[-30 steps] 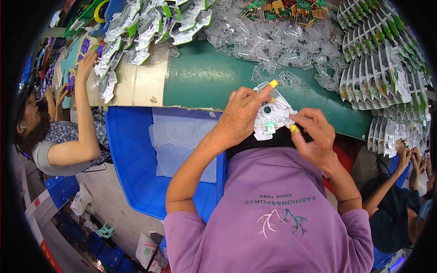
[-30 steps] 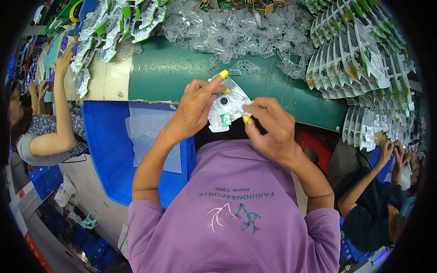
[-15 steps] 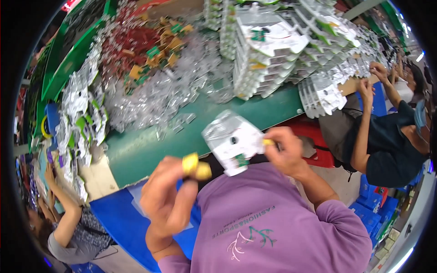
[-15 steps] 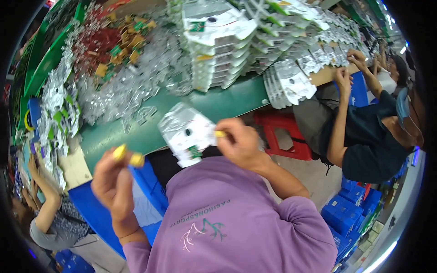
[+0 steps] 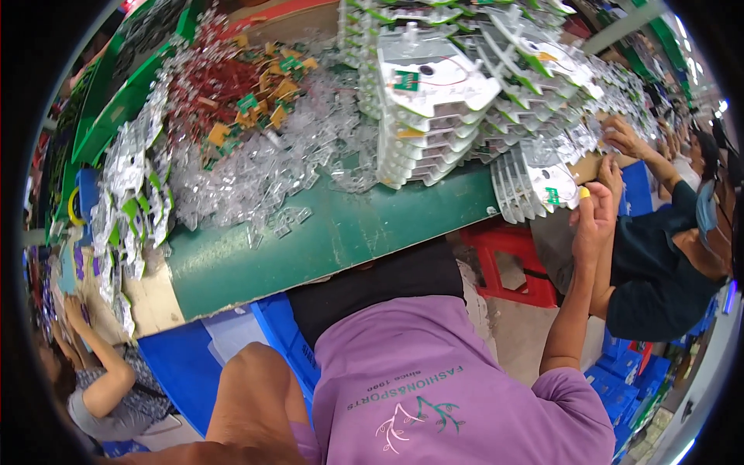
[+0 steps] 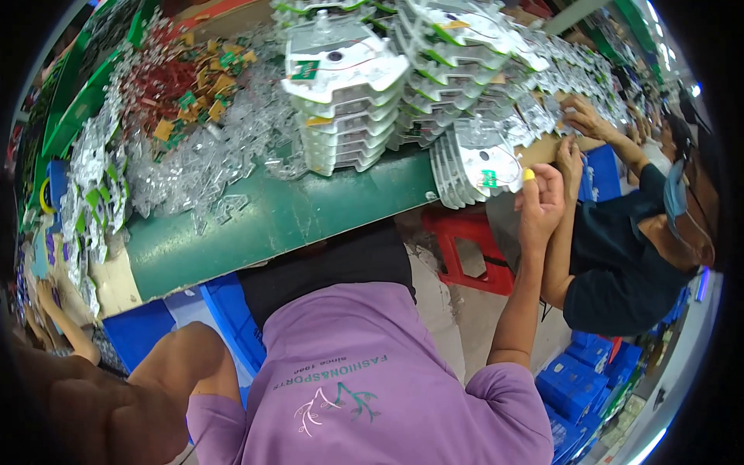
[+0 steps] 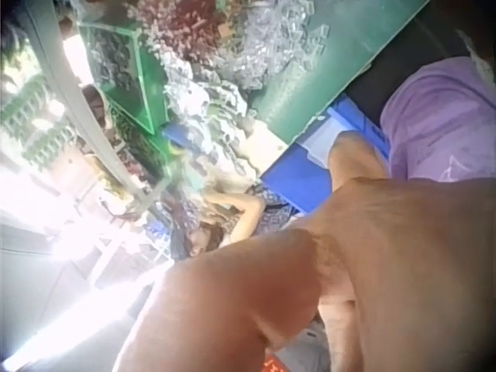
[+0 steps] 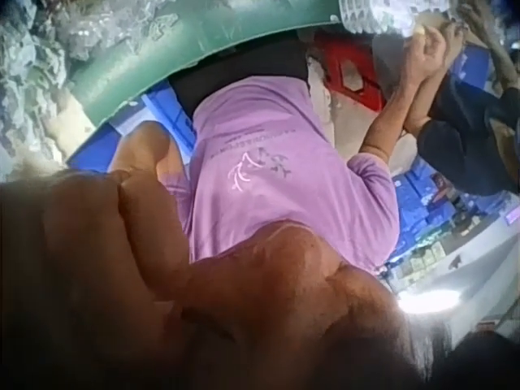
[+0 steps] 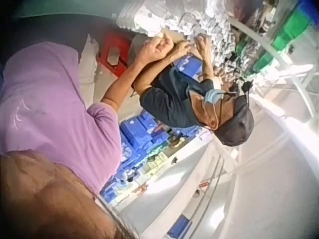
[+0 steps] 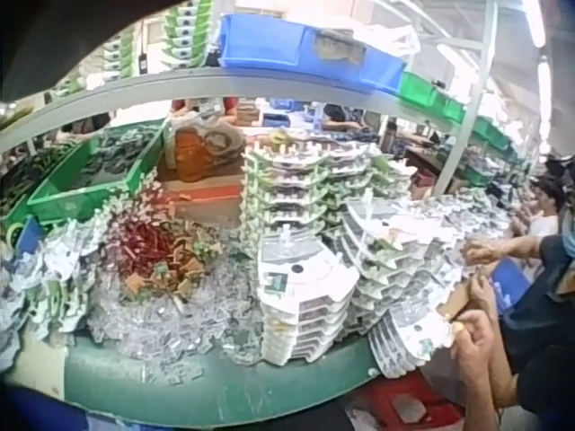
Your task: The person assembles small electronic components into plastic housings by hand, then organizes the completed assemblies on a factory workbench.
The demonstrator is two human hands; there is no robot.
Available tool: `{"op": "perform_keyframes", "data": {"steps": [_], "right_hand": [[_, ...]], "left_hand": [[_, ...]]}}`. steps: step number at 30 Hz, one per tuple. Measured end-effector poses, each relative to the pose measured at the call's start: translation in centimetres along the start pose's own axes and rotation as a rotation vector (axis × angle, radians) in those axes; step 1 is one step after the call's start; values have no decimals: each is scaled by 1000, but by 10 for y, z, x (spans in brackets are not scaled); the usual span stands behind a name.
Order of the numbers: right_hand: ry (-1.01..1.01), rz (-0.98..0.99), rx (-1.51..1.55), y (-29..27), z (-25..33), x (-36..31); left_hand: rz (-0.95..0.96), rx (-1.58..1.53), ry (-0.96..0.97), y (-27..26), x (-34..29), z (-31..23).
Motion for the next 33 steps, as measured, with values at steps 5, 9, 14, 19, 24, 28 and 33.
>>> {"op": "perform_keyframes", "data": {"steps": [5,9,14,19,24,28,33], "right_hand": [[-163,-46,-14,-7,-4,-7],[-282,-159,-151,7,21,-38],[-523,197,-191,111,71,-109],[-127,645,45,273,92,-114],[-88,432,132,379,72,-62],[139,498,138,391,77,-60],[50,657,153,332,95,-124]], "left_hand": [[-95,68,80,-12,-37,-38],[-129,85,107,-15,-68,-69],[-180,99,192,-30,-84,-88],[-153,58,199,-48,-62,-90],[-135,59,241,-59,-13,-83],[-210,71,248,-104,-12,-45],[-500,163,19,-184,-40,9]]}}
Point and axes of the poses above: each hand's wrist, its own x-axis towards the middle knuckle, its own y-axis out of the palm, z = x × y, the point moved 4 cm from there along x, towards the middle knuckle, and after that the axes turned 5 degrees about y, right-handed, at the moved point
